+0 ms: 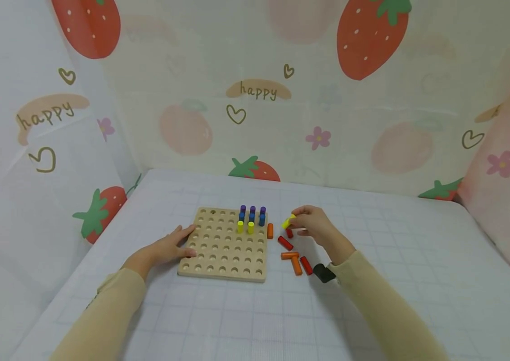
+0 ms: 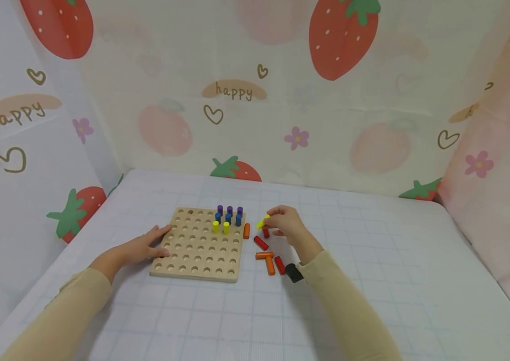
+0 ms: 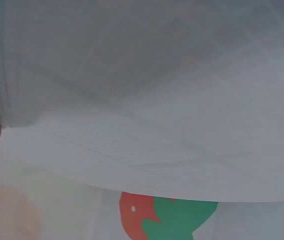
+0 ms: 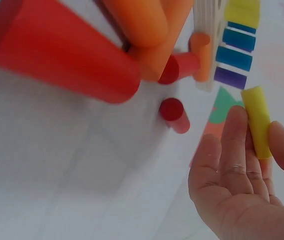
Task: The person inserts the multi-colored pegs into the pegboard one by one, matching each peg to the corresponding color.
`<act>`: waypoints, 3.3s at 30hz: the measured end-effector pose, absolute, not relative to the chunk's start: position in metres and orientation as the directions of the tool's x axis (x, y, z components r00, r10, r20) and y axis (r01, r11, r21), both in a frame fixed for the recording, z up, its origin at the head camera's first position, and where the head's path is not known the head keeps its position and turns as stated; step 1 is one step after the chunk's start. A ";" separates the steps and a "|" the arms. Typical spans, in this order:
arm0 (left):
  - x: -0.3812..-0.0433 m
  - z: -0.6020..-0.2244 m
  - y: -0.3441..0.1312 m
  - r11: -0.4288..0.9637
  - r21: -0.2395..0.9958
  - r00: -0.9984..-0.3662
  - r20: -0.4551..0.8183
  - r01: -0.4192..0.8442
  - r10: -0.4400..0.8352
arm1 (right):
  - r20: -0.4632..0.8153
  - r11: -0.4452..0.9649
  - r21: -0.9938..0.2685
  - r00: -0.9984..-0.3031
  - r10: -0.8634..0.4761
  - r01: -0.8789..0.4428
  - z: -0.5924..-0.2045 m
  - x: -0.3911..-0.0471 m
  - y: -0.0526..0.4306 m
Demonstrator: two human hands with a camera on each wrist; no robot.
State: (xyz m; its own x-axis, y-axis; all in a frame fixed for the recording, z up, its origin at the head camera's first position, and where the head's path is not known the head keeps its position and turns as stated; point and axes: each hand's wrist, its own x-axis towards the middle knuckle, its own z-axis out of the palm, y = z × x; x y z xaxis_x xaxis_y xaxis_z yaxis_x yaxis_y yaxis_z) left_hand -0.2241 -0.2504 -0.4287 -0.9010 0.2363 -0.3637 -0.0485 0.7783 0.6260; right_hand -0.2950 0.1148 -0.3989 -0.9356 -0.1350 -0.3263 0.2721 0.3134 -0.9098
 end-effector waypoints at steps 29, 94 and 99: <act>-0.222 -0.428 -0.252 0.770 0.638 -0.902 -0.347 -0.028 0.255 | -0.320 0.472 -0.851 -0.939 -0.122 0.229 -0.403 -0.291 0.070; -0.224 -0.428 -0.247 0.773 0.635 -0.899 -0.346 -0.015 0.267 | -0.432 0.603 -0.791 -0.602 -0.672 -0.105 -0.421 -0.291 0.189; -0.225 -0.429 -0.249 0.770 0.637 -0.901 -0.343 -0.015 0.266 | -0.445 0.616 -0.773 -0.561 -0.698 -0.153 -0.420 -0.292 0.184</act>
